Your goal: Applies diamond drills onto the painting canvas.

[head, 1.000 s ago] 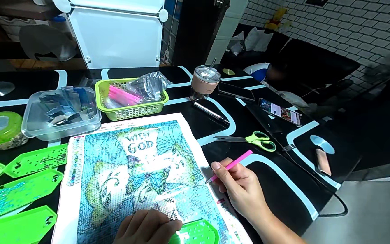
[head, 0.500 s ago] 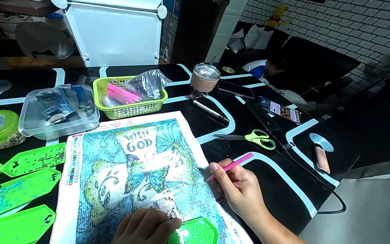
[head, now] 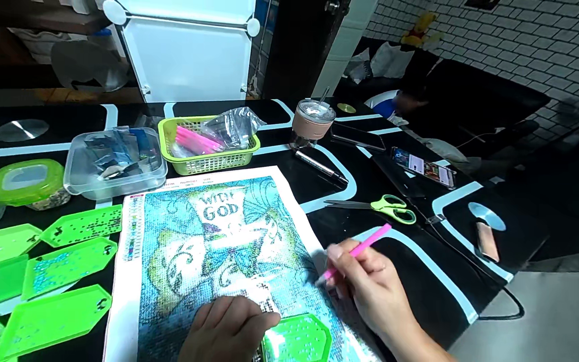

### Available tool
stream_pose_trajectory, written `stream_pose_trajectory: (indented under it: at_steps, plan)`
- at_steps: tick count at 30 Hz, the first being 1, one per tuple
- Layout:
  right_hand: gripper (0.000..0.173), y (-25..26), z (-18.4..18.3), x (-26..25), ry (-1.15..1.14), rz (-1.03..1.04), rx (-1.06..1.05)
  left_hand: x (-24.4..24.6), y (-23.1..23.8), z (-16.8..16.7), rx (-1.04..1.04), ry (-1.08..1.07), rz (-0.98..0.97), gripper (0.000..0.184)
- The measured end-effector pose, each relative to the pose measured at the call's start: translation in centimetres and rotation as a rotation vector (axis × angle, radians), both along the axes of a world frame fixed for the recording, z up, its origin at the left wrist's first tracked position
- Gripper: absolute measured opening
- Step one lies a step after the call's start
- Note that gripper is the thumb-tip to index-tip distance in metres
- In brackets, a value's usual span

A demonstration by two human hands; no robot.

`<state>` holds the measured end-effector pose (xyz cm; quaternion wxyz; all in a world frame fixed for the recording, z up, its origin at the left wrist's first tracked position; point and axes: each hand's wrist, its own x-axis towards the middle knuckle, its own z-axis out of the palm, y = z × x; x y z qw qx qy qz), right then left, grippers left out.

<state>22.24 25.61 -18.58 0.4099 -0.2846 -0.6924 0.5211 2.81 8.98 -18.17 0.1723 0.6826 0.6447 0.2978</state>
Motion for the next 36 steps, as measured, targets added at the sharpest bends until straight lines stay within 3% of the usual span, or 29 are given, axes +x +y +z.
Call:
stream_pose_trajectory:
  at_steps: [5,10,36]
  plan:
    - [0.026,-4.2,-0.2,-0.6,-0.060,0.294,0.176,0.1,0.0,-0.3,0.038,0.021,0.011,0.044]
    - [0.028,-4.4,-0.5,-0.6,-0.132,0.307,0.301,0.3,0.1,-0.2,0.042,0.032,0.026,0.043]
    - [0.028,-4.3,-1.2,1.3,-0.099,0.202,0.314,0.3,0.1,-0.3,0.046,0.037,0.033,0.044]
